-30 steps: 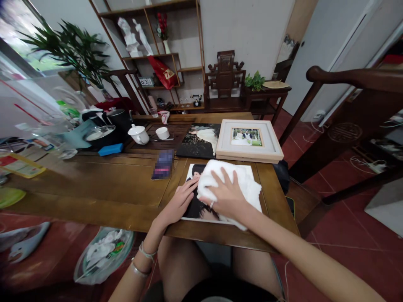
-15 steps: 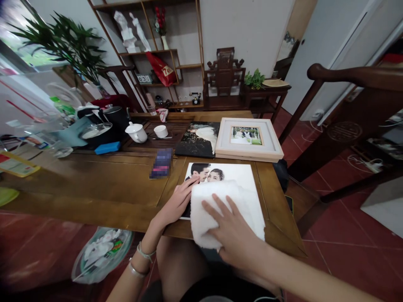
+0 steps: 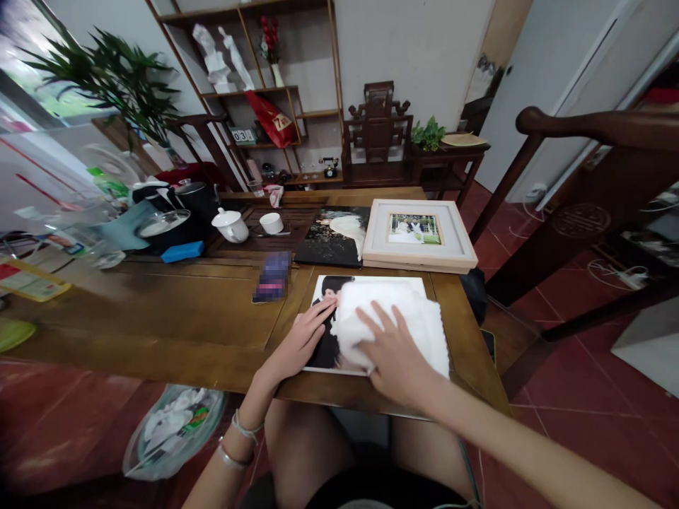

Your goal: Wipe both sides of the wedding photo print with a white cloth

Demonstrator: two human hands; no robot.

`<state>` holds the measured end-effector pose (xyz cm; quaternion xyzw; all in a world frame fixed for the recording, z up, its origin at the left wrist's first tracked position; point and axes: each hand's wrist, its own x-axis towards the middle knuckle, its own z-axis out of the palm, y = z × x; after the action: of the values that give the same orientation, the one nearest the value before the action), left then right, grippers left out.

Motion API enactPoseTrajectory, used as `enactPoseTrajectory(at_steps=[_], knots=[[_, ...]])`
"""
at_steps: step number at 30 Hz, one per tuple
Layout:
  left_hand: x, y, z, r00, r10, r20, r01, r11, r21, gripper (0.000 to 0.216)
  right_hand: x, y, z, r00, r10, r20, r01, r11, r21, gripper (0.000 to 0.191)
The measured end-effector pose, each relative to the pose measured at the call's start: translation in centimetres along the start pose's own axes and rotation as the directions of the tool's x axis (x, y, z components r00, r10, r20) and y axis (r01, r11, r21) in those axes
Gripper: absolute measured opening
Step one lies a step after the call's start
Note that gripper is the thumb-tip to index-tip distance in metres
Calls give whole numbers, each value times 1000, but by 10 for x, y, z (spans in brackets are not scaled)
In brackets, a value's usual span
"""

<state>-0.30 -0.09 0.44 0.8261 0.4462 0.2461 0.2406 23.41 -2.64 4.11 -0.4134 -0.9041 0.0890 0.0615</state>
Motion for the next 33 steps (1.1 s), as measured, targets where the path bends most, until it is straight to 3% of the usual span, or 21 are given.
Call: enactPoseTrajectory(at_steps=[3,6,12,15,18,23,26,33], knots=[[0,0,0,1000,7,10,-7,1000,-5,46,-25,-31,2,989,-123,84,115,989,97,32],[1,-1,0,1000,15,12,-15,1000,-9,46,-28,-32,-1,982,-153,107,139,982,126,34],[0,-3,2,1000,19,3,-19,1000,-5,46,19,39,-15,993,108,-43,-110,993,-50,42],[0,-3,2,1000,22,1,-22,1000,-3,46,31,59,-20,986,163,-41,-167,981,-100,46],[0,-2,2,1000,8,2,-8,1000,2,46,21,41,-17,990,141,-19,-142,987,-80,44],[1,0,0,1000,0,17,0,1000,0,47,-21,-28,-3,991,-33,130,24,997,70,34],[1,0,0,1000,-1,17,1,1000,-9,47,-29,-39,-1,983,-107,149,87,988,131,33],[0,-2,1,1000,28,-3,-28,1000,-10,47,7,38,-15,991,126,-34,-127,991,-41,42]])
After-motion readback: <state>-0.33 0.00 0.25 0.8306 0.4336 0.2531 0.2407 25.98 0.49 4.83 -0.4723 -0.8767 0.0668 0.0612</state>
